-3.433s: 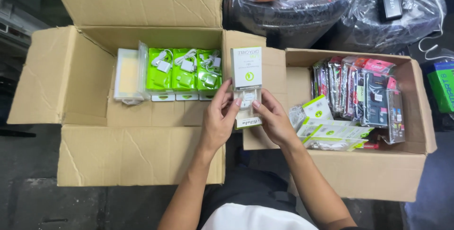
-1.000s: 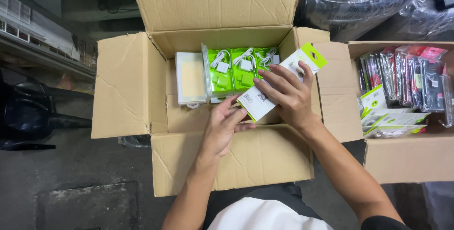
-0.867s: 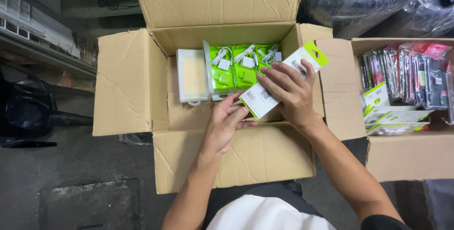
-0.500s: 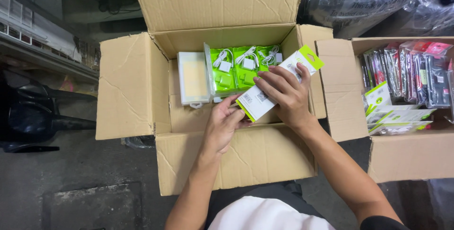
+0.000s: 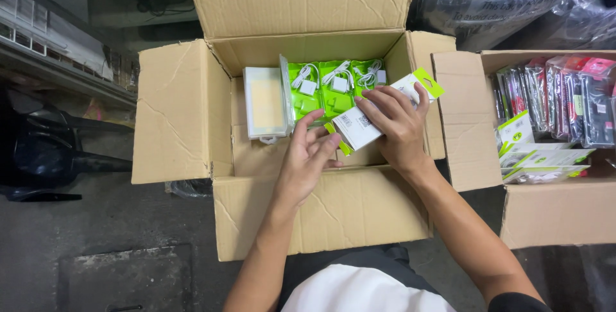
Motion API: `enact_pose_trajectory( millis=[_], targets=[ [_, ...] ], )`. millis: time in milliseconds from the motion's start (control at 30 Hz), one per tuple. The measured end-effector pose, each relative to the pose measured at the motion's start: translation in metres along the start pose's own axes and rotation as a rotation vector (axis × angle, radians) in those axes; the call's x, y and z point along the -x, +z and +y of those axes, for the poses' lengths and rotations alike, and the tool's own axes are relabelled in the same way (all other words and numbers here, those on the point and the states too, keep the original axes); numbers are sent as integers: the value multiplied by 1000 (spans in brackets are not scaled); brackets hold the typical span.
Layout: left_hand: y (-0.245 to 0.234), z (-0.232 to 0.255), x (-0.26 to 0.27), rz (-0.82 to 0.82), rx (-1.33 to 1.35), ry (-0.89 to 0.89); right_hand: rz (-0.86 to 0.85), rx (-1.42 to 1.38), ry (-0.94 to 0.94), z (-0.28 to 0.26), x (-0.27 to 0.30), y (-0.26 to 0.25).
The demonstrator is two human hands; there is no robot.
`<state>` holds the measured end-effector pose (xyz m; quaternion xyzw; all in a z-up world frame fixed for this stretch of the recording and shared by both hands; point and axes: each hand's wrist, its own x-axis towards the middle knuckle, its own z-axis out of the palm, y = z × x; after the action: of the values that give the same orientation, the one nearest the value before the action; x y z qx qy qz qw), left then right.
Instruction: The recorder is sorting and inspecting packaged phone accessories and cables inside cardboard boxes on the floor.
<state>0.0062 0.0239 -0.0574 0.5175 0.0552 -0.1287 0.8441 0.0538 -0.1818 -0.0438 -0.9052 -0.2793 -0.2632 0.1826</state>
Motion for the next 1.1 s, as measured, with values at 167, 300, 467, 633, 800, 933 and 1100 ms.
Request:
enact_pose_trajectory(
  millis=[167,300,467,633,800,933,1100],
  targets=[
    [2,-5,1,-10,-127,106,-27,-44,39,-3,3,0],
    [-3,-2,8,-51,-98,179,-67,-135,111,-3,4,-3],
    [-1,2,10,-76,-93,211,-8,-248,67,-7,1,-4],
    [10,22,18,-37,-258,226,14,-298,56,-5,6,4],
    [24,46,24,113,-827,659,5,-338,48,-10,9,0],
    [23,37,23,138,-849,645,13,-316,70,-10,13,-1],
    [21,31,22,166,-801,632,-2,-377,62,-6,21,4]
  ],
)
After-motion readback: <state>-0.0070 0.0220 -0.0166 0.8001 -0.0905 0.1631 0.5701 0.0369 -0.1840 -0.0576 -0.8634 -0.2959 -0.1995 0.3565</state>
